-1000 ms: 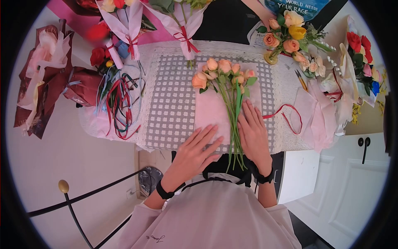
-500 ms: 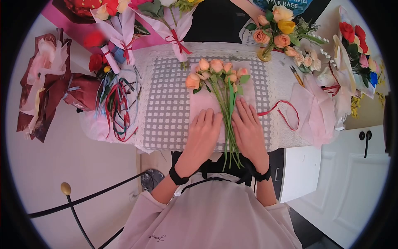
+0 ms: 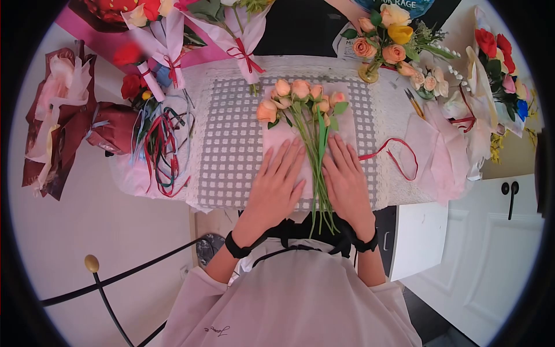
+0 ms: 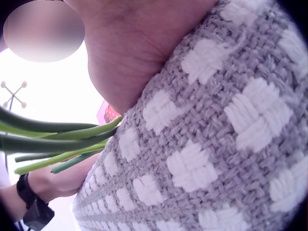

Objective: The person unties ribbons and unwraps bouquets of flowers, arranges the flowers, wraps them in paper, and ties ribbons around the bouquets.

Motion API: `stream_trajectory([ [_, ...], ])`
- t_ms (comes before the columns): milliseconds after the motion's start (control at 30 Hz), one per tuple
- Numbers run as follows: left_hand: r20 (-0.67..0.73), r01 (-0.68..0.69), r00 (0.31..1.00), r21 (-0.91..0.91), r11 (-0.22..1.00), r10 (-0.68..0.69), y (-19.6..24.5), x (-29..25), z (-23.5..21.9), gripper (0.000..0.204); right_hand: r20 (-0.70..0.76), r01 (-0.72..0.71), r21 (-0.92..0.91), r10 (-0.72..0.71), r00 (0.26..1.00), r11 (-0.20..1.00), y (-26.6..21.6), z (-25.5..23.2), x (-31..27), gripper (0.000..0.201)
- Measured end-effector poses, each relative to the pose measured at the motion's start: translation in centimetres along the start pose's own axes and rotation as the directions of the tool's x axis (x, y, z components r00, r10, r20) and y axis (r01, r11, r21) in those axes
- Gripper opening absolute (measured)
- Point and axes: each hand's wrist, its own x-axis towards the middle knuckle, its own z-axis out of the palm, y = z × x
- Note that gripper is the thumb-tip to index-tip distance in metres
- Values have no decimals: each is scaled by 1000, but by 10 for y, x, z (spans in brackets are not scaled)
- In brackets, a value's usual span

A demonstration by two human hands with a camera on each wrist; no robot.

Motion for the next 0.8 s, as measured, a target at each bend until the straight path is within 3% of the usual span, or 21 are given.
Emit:
stream_trajectory([
  [533, 156, 62, 986, -5, 998, -61, -10, -55, -32, 66, -8, -1, -8, 1, 1000, 1000, -1, 0, 1, 22],
  [800, 13, 80, 997, -117, 990, -79, -14, -75, -24, 55, -9, -5, -15, 4, 1000, 1000, -2, 1, 0, 22],
])
